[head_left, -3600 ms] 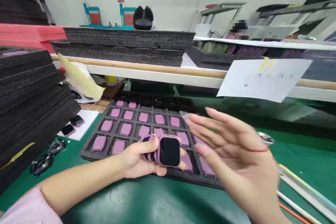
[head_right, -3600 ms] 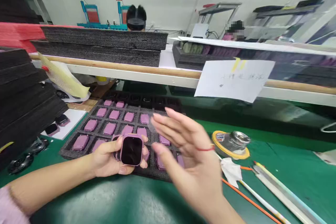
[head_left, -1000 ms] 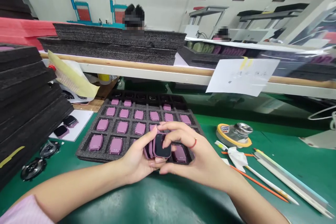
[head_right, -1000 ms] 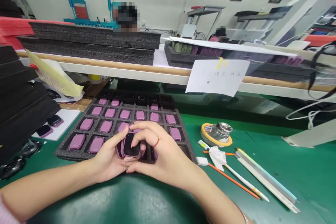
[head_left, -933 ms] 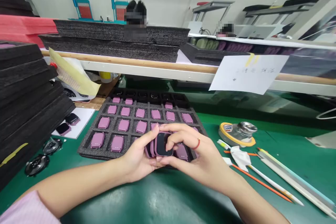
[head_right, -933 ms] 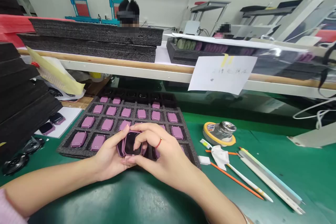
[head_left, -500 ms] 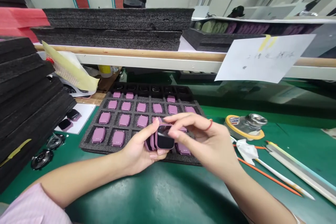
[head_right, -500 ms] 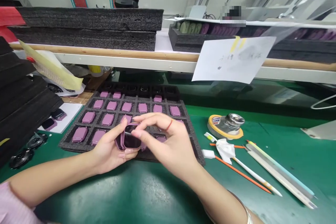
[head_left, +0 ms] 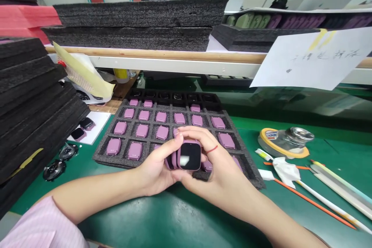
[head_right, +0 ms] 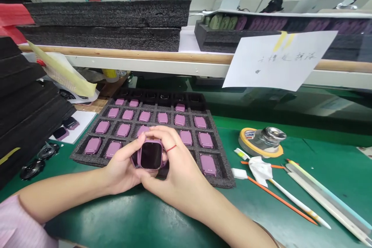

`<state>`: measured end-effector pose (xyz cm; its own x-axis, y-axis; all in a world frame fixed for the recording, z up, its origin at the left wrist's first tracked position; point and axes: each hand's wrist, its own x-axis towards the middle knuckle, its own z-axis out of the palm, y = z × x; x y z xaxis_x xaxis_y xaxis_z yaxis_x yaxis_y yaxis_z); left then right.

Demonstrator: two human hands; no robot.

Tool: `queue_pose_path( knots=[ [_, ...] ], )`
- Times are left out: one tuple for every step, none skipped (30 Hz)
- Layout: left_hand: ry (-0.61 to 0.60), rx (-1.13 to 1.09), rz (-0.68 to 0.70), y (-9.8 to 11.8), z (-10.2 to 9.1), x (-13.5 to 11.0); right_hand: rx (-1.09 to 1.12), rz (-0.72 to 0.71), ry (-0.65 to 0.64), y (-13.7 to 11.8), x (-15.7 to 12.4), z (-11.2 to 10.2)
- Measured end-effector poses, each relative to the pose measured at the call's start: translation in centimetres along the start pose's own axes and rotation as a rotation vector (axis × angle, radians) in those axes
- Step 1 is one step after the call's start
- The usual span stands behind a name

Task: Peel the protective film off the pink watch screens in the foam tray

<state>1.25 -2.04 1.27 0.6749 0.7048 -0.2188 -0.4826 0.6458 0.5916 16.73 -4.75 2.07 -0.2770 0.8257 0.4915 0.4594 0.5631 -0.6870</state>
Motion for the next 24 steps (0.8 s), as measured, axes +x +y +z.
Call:
queue_pose_path(
  knots=[
    [0.005, 0.003, -0.005, 0.0, -0.1, 0.0, 0.002, 0.002, -0.044, 0.0, -0.1, -0.1],
    [-0.008, 0.003, -0.02, 0.0, -0.1, 0.0, 0.02, 0.014, -0.078, 0.0, -0.2, -0.2],
    [-0.027, 0.0, -0.039, 0.0, -0.2, 0.0, 0.048, 0.031, -0.107, 0.0, -0.2, -0.5],
    [-0.046, -0.004, -0.057, 0.1, -0.3, 0.0, 0.083, 0.051, -0.128, 0.0, -0.3, -0.7],
    [-0.054, -0.009, -0.063, 0.1, -0.4, 0.0, 0.119, 0.07, -0.142, -0.1, -0.3, -1.0],
    [-0.049, -0.014, -0.062, 0.2, -0.4, 0.0, 0.148, 0.08, -0.146, -0.1, -0.3, -1.2],
    [-0.035, -0.02, -0.054, 0.2, -0.5, 0.0, 0.166, 0.081, -0.144, -0.1, -0.3, -1.3],
    [-0.021, -0.023, -0.043, 0.2, -0.5, 0.0, 0.17, 0.074, -0.144, -0.2, -0.3, -1.3],
    [-0.018, -0.021, -0.04, 0.2, -0.5, 0.1, 0.16, 0.064, -0.151, -0.1, -0.3, -1.3],
    [-0.03, -0.018, -0.043, 0.2, -0.5, 0.1, 0.144, 0.055, -0.163, -0.1, -0.3, -1.3],
    [-0.05, -0.013, -0.05, 0.2, -0.5, 0.1, 0.127, 0.047, -0.177, 0.0, -0.3, -1.4],
    [-0.074, -0.008, -0.059, 0.2, -0.5, 0.1, 0.11, 0.042, -0.19, 0.0, -0.4, -1.4],
    [-0.093, -0.007, -0.065, 0.2, -0.4, 0.0, 0.096, 0.041, -0.202, 0.1, -0.4, -1.5],
    [-0.104, -0.012, -0.07, 0.2, -0.3, 0.0, 0.089, 0.042, -0.204, 0.2, -0.5, -1.7],
    [-0.105, -0.021, -0.071, 0.3, -0.2, 0.0, 0.094, 0.051, -0.2, 0.3, -0.5, -2.0],
    [-0.103, -0.032, -0.065, 0.4, -0.1, -0.1, 0.112, 0.063, -0.187, 0.3, -0.5, -2.2],
    [-0.101, -0.046, -0.059, 0.4, -0.1, -0.1, 0.142, 0.076, -0.161, 0.4, -0.5, -2.5],
    [-0.105, -0.056, -0.056, 0.5, 0.0, -0.2, 0.183, 0.083, -0.113, 0.4, -0.4, -2.7],
    [-0.112, -0.063, -0.056, 0.5, 0.1, -0.2, 0.228, 0.078, -0.03, 0.4, -0.3, -2.8],
    [-0.123, -0.064, -0.056, 0.6, 0.1, -0.2, 0.26, 0.068, 0.076, 0.3, -0.1, -3.0],
    [-0.133, -0.063, -0.055, 0.6, 0.1, -0.3, 0.271, 0.053, 0.196, 0.2, 0.1, -3.0],
    [-0.139, -0.061, -0.054, 0.6, 0.1, -0.3, 0.258, 0.033, 0.314, 0.2, 0.2, -3.1],
    [-0.142, -0.058, -0.053, 0.6, 0.1, -0.3, 0.222, 0.006, 0.414, 0.1, 0.2, -3.1],
    [-0.144, -0.055, -0.054, 0.6, 0.0, -0.3, 0.168, -0.035, 0.484, 0.0, 0.2, -3.2]
  ],
)
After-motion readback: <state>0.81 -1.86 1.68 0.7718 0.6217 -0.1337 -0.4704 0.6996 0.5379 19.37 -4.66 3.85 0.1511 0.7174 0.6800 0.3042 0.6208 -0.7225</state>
